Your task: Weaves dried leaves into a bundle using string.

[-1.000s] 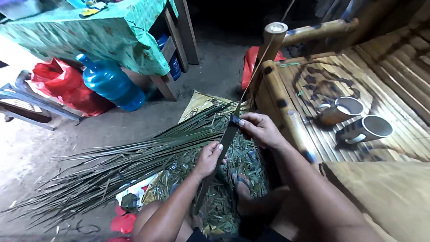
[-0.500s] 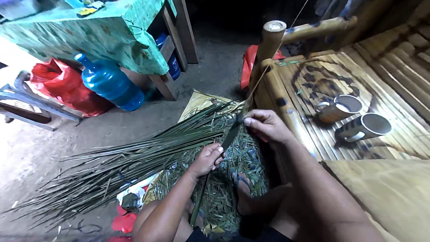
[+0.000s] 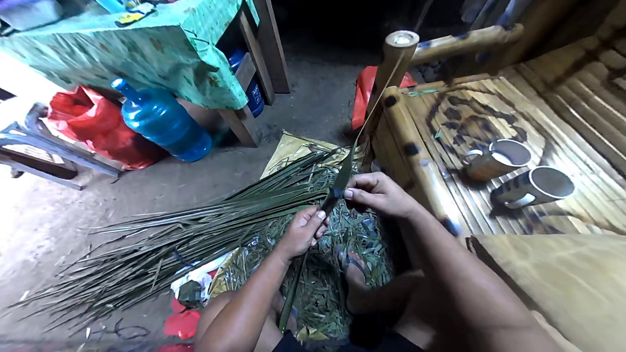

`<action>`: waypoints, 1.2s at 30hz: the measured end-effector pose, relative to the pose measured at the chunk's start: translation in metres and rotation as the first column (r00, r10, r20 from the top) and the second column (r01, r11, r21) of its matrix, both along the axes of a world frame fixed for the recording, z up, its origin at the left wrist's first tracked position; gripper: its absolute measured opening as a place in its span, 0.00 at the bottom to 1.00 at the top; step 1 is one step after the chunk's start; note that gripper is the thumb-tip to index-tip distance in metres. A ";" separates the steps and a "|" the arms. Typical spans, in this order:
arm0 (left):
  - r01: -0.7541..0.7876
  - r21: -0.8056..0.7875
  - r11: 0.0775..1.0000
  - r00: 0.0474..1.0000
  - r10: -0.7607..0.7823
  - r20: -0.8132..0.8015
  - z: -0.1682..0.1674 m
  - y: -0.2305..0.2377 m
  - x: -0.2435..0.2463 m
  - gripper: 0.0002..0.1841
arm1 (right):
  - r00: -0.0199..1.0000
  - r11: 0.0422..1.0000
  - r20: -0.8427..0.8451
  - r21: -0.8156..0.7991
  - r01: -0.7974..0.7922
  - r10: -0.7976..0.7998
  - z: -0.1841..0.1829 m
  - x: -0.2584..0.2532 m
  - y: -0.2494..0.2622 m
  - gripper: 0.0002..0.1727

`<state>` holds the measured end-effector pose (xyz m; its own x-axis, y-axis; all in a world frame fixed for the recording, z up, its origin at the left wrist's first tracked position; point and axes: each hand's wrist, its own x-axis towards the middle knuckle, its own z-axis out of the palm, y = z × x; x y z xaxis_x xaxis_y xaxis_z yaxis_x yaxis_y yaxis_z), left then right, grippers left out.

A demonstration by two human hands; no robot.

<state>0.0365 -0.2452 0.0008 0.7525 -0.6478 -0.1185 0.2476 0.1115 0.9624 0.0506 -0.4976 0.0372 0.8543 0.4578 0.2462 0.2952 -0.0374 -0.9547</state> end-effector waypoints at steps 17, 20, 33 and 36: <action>0.016 -0.011 1.000 1.000 -0.016 0.002 -0.001 -0.002 0.000 0.14 | 0.984 0.992 -0.122 0.016 -0.127 0.128 -0.002 -0.004 -0.003 0.15; 0.022 -0.015 1.000 1.000 -0.022 -0.005 -0.001 0.000 -0.001 0.13 | 0.989 0.993 -0.092 0.034 -0.113 0.116 -0.003 -0.002 -0.001 0.15; 0.099 0.001 0.995 0.995 -0.099 -0.013 -0.002 -0.001 -0.005 0.14 | 0.931 0.908 -0.001 0.221 0.355 -0.364 0.009 0.009 -0.033 0.11; 0.091 0.006 0.996 0.996 -0.091 -0.026 -0.002 -0.002 -0.006 0.14 | 0.910 0.878 -0.084 0.240 0.414 -0.406 0.015 0.006 -0.034 0.10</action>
<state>0.0310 -0.2473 -0.0017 0.6874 -0.7124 -0.1414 0.2806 0.0809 0.9564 0.0569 -0.5320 0.0523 0.9610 -0.0067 0.2765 0.2760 0.0887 -0.9571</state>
